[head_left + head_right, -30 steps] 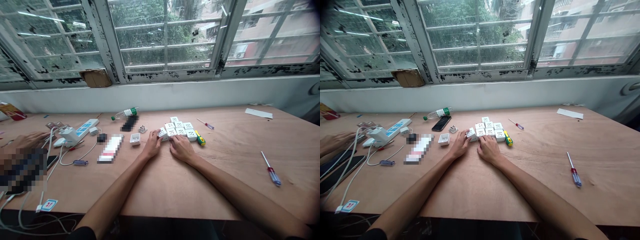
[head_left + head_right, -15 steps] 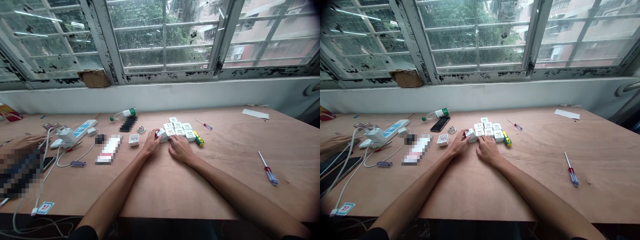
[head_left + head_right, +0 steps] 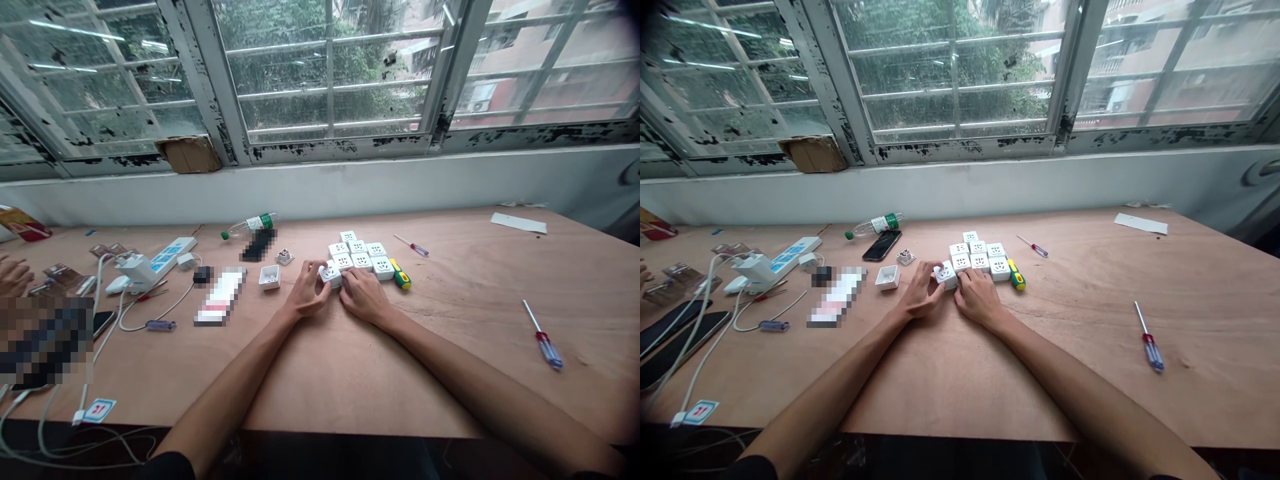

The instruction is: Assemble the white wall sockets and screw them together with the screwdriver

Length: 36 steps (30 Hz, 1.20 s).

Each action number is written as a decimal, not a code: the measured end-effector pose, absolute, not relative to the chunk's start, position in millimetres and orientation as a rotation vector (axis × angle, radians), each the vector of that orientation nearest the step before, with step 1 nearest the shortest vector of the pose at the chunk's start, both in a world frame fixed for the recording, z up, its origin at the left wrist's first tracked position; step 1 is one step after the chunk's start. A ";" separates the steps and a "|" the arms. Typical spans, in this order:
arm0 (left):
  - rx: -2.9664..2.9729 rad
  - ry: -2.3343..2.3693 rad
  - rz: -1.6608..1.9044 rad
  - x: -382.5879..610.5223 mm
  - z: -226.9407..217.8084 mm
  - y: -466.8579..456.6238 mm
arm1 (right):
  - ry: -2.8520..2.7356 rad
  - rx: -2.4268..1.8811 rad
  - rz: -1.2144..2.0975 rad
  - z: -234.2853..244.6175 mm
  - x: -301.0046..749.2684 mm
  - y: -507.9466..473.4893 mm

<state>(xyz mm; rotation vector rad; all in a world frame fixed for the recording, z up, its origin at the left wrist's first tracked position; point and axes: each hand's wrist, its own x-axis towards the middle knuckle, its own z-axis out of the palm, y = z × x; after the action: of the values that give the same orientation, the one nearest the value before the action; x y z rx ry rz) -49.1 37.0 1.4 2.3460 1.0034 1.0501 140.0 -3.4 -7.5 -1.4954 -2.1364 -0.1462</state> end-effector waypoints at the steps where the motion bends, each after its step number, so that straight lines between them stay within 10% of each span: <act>1: 2.326 1.004 1.052 -48.9 1.2 37.9 | -2.137 -1.486 -0.148 -7.5 140.0 -3.3; 36: 2.451 1.041 1.085 -47.5 1.3 33.3 | -2.059 -1.378 0.012 -5.7 139.9 -6.3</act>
<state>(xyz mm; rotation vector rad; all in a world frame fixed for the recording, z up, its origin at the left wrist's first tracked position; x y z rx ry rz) -47.5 33.3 1.3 2.4509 1.0411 1.0855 139.9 -6.3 -5.7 -1.3779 -2.0587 0.0115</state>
